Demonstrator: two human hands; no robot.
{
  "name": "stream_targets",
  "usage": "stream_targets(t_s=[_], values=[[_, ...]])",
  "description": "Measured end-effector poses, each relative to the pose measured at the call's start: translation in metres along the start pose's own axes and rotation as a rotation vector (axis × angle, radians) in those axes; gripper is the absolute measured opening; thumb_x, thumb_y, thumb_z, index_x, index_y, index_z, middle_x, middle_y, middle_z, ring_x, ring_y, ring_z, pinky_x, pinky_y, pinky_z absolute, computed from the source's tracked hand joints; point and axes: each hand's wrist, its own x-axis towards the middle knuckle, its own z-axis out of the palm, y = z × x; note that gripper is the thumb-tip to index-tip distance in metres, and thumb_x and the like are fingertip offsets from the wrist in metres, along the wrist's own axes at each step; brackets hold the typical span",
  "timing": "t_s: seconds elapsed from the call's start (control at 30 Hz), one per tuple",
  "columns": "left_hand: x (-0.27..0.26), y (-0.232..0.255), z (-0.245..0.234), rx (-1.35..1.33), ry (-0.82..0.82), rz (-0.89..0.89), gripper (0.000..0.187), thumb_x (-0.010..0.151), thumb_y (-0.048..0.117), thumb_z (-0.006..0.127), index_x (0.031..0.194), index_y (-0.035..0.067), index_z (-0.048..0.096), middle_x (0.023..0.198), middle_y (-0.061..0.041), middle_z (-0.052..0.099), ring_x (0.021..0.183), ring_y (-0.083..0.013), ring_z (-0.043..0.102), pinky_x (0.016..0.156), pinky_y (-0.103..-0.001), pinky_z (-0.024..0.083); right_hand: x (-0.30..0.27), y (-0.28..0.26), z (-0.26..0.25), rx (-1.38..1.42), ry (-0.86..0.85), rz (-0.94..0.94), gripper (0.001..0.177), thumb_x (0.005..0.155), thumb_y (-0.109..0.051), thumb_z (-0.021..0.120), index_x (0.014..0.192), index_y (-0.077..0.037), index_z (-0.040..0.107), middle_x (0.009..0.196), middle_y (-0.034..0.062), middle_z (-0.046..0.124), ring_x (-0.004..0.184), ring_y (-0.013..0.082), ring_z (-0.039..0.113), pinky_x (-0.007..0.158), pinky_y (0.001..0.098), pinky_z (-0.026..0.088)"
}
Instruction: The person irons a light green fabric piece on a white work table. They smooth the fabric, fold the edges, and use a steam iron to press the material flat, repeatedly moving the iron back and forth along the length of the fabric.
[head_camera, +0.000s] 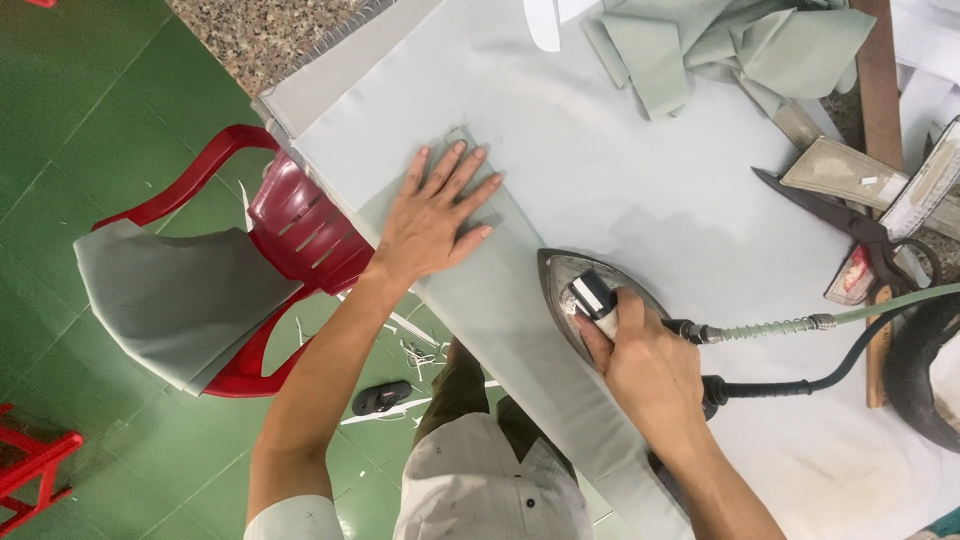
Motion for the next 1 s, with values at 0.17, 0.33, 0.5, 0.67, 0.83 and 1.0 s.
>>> stream_targets(t_s=[0.17, 0.33, 0.5, 0.67, 0.83, 1.0], values=[[0.001, 0.005, -0.002, 0.001, 0.001, 0.004, 0.062, 0.104, 0.061, 0.039, 0.157, 0.03, 0.044, 0.168, -0.005, 0.031, 0.156, -0.0266, 0.021, 0.126, -0.054, -0.001, 0.001, -0.002, -0.005, -0.027, -0.01, 0.0, 0.066, 0.097, -0.065, 0.048, 0.127, -0.007, 0.058, 0.078, 0.0107, 0.069, 0.064, 0.0324, 0.076, 0.056, 0.0461, 0.06], [-0.003, 0.024, -0.002, 0.045, 0.008, 0.05, 0.064, 0.104, 0.06, 0.038, 0.158, 0.026, 0.042, 0.168, -0.006, 0.03, 0.156, -0.0251, 0.021, 0.127, -0.053, 0.0, -0.002, -0.002, -0.004, -0.034, 0.051, -0.041, 0.065, 0.096, -0.065, 0.049, 0.127, -0.008, 0.058, 0.079, 0.0074, 0.067, 0.063, 0.029, 0.075, 0.053, 0.0436, 0.06], [-0.004, 0.039, 0.002, -0.044, -0.015, 0.113, 0.067, 0.102, 0.063, 0.038, 0.159, 0.027, 0.039, 0.167, -0.003, 0.03, 0.155, -0.0236, 0.024, 0.128, -0.053, 0.003, -0.001, -0.005, -0.009, 0.021, 0.084, -0.042, 0.068, 0.094, -0.063, 0.055, 0.129, -0.005, 0.059, 0.084, 0.0121, 0.068, 0.071, 0.0345, 0.075, 0.055, 0.0507, 0.059], [-0.004, 0.027, 0.004, -0.038, -0.027, 0.082, 0.069, 0.102, 0.065, 0.038, 0.16, 0.028, 0.037, 0.167, -0.004, 0.03, 0.155, -0.0248, 0.023, 0.127, -0.053, 0.002, -0.001, 0.0, 0.0, 0.018, 0.1, -0.057, 0.07, 0.093, -0.065, 0.055, 0.13, -0.005, 0.058, 0.087, 0.0105, 0.065, 0.075, 0.0325, 0.075, 0.055, 0.0493, 0.059], [-0.003, 0.023, 0.002, -0.005, -0.049, 0.074, 0.069, 0.101, 0.066, 0.038, 0.16, 0.029, 0.037, 0.168, -0.004, 0.029, 0.156, -0.0246, 0.022, 0.127, -0.052, 0.0, -0.001, 0.002, 0.002, -0.006, 0.086, -0.055, 0.072, 0.093, -0.068, 0.052, 0.132, -0.007, 0.057, 0.088, 0.0079, 0.064, 0.078, 0.03, 0.075, 0.056, 0.0474, 0.06], [-0.003, 0.022, 0.003, -0.021, -0.08, 0.066, 0.069, 0.101, 0.066, 0.037, 0.16, 0.03, 0.037, 0.169, -0.004, 0.027, 0.156, -0.0247, 0.021, 0.127, -0.053, 0.0, 0.001, 0.001, -0.001, 0.054, 0.007, -0.022, 0.072, 0.094, -0.066, 0.053, 0.134, -0.007, 0.055, 0.087, 0.0094, 0.065, 0.078, 0.0325, 0.075, 0.058, 0.0498, 0.061]])
